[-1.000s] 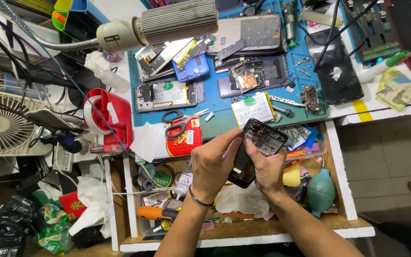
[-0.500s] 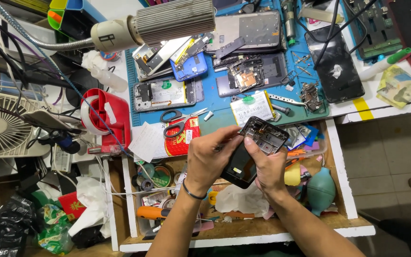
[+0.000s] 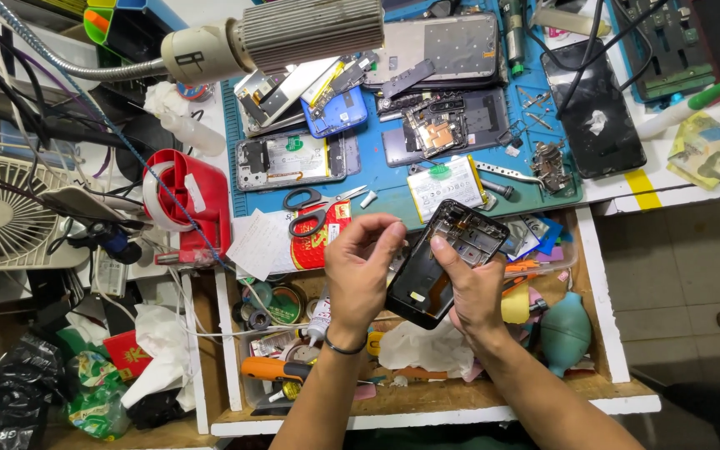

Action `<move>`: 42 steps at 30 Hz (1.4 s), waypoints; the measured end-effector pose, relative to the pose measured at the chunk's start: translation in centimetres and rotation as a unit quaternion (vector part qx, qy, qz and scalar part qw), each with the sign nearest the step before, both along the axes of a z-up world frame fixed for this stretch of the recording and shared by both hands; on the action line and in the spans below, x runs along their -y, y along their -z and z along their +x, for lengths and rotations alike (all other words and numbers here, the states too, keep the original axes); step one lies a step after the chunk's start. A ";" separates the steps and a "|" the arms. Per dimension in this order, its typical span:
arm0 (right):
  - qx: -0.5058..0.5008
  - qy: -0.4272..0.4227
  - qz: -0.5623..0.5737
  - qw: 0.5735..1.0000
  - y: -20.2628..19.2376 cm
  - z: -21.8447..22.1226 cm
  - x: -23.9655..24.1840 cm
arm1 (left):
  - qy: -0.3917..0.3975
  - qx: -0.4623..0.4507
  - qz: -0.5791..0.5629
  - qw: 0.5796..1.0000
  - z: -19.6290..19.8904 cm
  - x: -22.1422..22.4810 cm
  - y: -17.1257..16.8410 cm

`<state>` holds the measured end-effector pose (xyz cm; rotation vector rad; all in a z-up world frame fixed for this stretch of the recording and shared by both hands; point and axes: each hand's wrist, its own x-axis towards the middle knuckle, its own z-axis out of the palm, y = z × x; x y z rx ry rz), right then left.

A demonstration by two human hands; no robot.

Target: Removing old adhesive strips from a smartphone component during repair

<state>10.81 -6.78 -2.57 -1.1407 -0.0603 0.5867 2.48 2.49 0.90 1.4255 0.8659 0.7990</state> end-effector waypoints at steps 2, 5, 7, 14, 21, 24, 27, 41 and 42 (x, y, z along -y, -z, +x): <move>-0.011 -0.006 0.008 1.000 1.1 0.2 0.3 | -0.025 0.054 -0.044 0.997 0.1 -0.1 -0.2; -0.040 -0.023 0.029 0.999 1.3 -0.2 0.3 | -0.055 0.119 -0.081 0.988 0.0 -0.6 -0.2; -0.058 -0.031 0.038 0.997 0.9 -0.3 0.4 | -0.056 0.130 -0.078 0.987 0.0 -0.7 0.4; -0.065 -0.111 0.091 0.988 1.4 0.2 0.7 | -0.058 0.016 -0.062 0.996 -1.0 -0.4 1.1; -0.041 -0.122 0.095 0.987 0.7 0.0 0.8 | 0.006 -0.025 0.055 0.998 -2.9 -0.2 -1.1; -0.032 -0.129 0.084 0.988 -0.5 -0.2 0.9 | 0.048 -0.066 0.141 0.987 -3.8 -0.5 -2.1; -0.015 -0.123 0.085 0.989 0.0 -0.4 0.9 | 0.071 -0.082 0.235 0.966 -3.7 -0.5 -1.8; -0.100 -0.020 0.004 0.995 0.8 0.6 0.5 | 0.043 -0.079 0.289 0.953 -3.8 2.8 -4.3; -0.114 -0.010 -0.025 0.993 0.4 0.9 0.4 | 0.054 -0.089 0.316 0.943 -3.7 3.2 -4.1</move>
